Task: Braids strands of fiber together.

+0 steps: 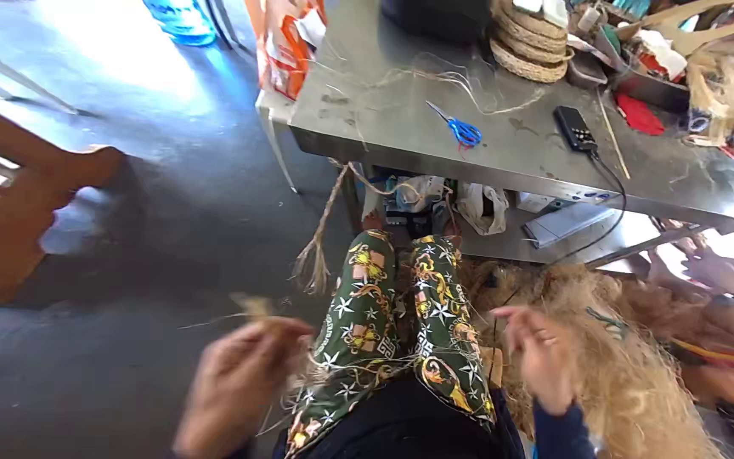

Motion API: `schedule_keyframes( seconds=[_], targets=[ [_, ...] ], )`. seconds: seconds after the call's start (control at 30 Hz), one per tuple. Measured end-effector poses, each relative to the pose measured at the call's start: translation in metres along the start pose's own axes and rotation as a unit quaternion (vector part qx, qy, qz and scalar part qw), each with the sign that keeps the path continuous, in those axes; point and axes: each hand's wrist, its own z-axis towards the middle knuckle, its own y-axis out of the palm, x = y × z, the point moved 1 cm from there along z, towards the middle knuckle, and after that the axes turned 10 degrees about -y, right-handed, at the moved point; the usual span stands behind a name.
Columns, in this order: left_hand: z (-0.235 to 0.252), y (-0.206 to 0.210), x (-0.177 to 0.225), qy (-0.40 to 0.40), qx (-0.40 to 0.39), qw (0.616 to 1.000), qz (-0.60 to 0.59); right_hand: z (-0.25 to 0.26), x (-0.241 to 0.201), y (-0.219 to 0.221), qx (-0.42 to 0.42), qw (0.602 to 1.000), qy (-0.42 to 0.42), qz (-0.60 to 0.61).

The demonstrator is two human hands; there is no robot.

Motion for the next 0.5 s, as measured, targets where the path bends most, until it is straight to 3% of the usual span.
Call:
schedule_keyframes(
  seconds=[0.1, 0.2, 0.37, 0.5],
  targets=[
    [0.005, 0.043, -0.029, -0.056, -0.044, 0.992, -0.103, -0.007, -0.009, 0.075, -0.137, 0.987, -0.056, -0.062],
    [0.015, 0.057, -0.046, -0.091, -0.071, 0.977, -0.177, -0.013, 0.001, 0.114, -0.187, 0.969, -0.091, -0.131],
    [0.018, 0.053, -0.052, -0.176, -0.119, 0.957, -0.199, -0.021, 0.008, 0.13, -0.257, 0.937, -0.125, -0.203],
    [0.021, 0.043, -0.047, -0.18, -0.128, 0.945, -0.242, -0.027, 0.007, 0.122, -0.335, 0.921, -0.085, -0.18]
  ],
)
